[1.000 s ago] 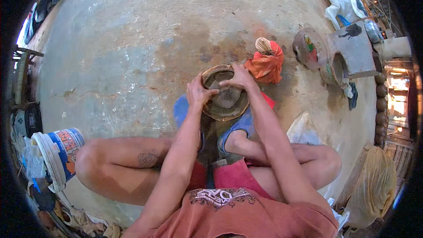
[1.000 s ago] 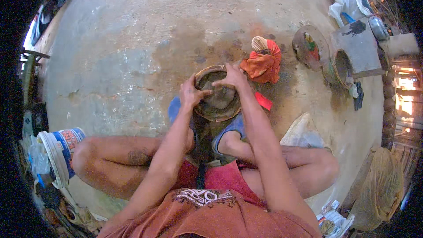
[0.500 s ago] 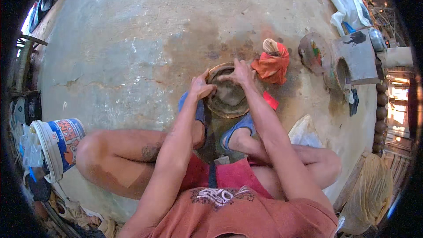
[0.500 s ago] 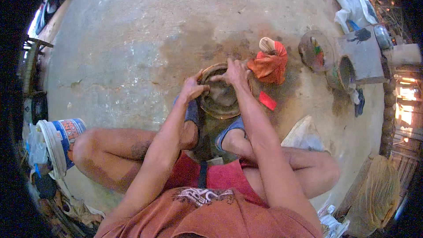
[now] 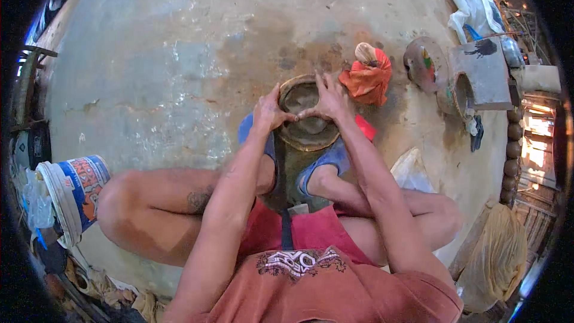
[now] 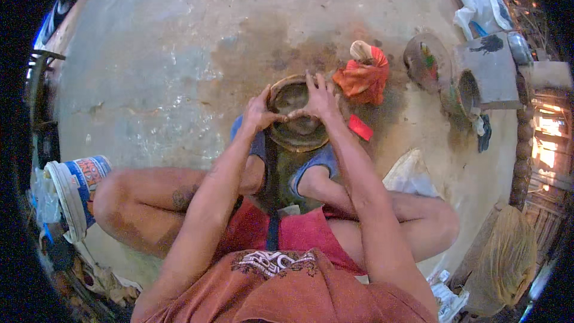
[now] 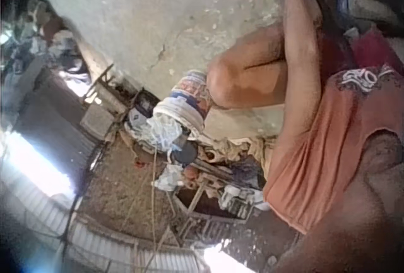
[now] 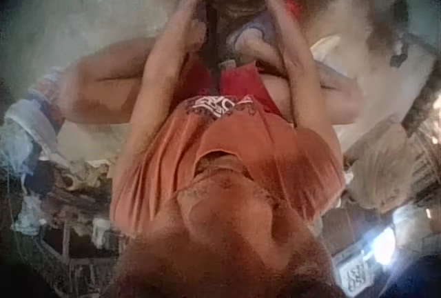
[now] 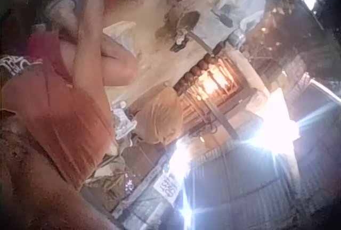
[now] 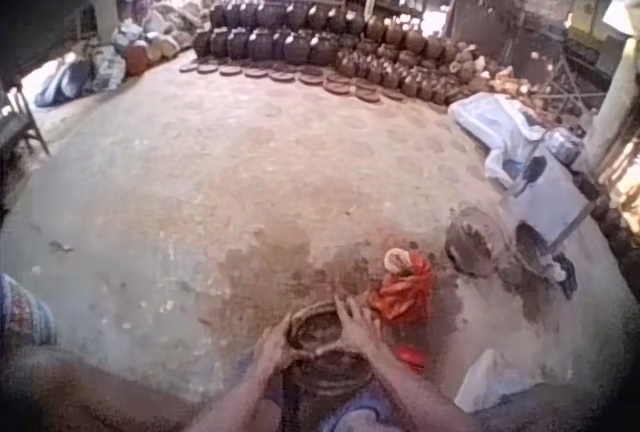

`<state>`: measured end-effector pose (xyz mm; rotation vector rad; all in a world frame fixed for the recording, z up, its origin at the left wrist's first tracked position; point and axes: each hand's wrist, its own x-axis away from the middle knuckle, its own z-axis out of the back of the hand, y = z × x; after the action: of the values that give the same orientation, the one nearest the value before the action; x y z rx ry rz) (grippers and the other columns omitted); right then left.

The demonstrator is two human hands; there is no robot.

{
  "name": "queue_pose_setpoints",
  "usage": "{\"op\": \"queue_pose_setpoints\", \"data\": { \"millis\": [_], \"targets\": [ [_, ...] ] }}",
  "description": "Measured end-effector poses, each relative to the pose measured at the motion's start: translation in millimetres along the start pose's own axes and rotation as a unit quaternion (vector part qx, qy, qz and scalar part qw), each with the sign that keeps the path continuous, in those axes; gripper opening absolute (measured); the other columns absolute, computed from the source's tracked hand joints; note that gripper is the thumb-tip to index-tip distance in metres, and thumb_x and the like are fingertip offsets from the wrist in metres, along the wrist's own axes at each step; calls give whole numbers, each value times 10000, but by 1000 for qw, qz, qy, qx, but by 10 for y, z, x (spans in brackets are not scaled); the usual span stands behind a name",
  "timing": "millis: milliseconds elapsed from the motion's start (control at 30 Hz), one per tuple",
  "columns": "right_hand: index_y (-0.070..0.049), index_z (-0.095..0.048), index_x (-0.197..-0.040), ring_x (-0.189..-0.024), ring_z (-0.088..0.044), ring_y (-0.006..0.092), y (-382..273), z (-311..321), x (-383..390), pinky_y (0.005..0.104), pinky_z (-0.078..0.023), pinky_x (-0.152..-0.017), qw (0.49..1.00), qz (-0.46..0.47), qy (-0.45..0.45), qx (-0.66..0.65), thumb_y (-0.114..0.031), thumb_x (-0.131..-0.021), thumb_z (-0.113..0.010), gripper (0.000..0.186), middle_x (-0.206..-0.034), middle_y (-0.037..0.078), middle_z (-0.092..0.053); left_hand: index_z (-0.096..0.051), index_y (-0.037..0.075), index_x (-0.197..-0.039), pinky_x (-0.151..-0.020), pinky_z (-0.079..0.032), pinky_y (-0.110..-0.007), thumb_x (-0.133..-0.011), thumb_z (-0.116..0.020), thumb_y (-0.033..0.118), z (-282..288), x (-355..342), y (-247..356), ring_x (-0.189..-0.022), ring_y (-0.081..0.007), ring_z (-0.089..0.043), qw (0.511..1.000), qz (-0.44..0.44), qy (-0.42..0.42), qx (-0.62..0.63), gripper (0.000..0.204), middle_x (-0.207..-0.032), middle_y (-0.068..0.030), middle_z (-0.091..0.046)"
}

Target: The person shapes clay on a manual wheel by hand, smoothes the edges with a pink tool, and then uses a wire to separate the finished piece from the base before moving it onto a board.

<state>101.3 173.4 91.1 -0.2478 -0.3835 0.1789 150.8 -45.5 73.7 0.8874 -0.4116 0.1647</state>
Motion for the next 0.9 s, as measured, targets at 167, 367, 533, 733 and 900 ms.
{"op": "queue_pose_setpoints", "data": {
  "millis": [167,367,533,733,900],
  "targets": [
    [-266,-110,-1689,-1512,-297,446,-268,128,26,706,-346,-1126,997,-66,-10,45,-667,-453,-954,1549,-1682,128,-257,-558,152,-1446,-1003,-548,-474,-550,-1002,286,-84,-45,-16,-1201,-386,-663,998,-26,50,-24,1010,-1261,-185,-720],
    [-264,-132,-1684,-1529,-191,525,-35,174,-13,763,-292,-1140,997,-71,-12,-10,-680,-406,-968,1582,-1712,165,-177,-454,47,-1542,-1039,-538,-439,-552,-994,397,-60,-143,15,-1232,-360,-660,998,-52,21,-36,1181,-1296,-211,-703],
    [-232,-109,-1683,-1552,-122,539,-81,-16,549,776,-277,-1132,983,-173,1,-57,-705,-409,-958,1603,-1741,164,-39,-333,92,-1616,-1122,-471,-475,-533,-983,440,-55,-27,61,-1364,-369,-557,995,-2,-18,-94,1310,-1467,-161,-606],
    [-182,-123,-1677,-1475,-306,524,-67,-114,665,634,-326,-1186,984,-166,44,-53,-607,-416,-995,1591,-1693,189,-187,-188,108,-1657,-1102,-431,-596,-517,-994,499,-234,188,103,-1375,-356,-537,985,-15,45,-167,1449,-1612,-133,-447],
    [-135,-103,-1680,-1436,-384,480,208,-3,592,572,-360,-1182,993,-93,48,-62,-631,-431,-978,1603,-1655,188,-291,-139,113,-1668,-1110,-411,-591,-514,-980,534,-223,237,273,-1394,-413,-492,973,2,90,-214,1488,-1637,-144,-400]
  ]
}}
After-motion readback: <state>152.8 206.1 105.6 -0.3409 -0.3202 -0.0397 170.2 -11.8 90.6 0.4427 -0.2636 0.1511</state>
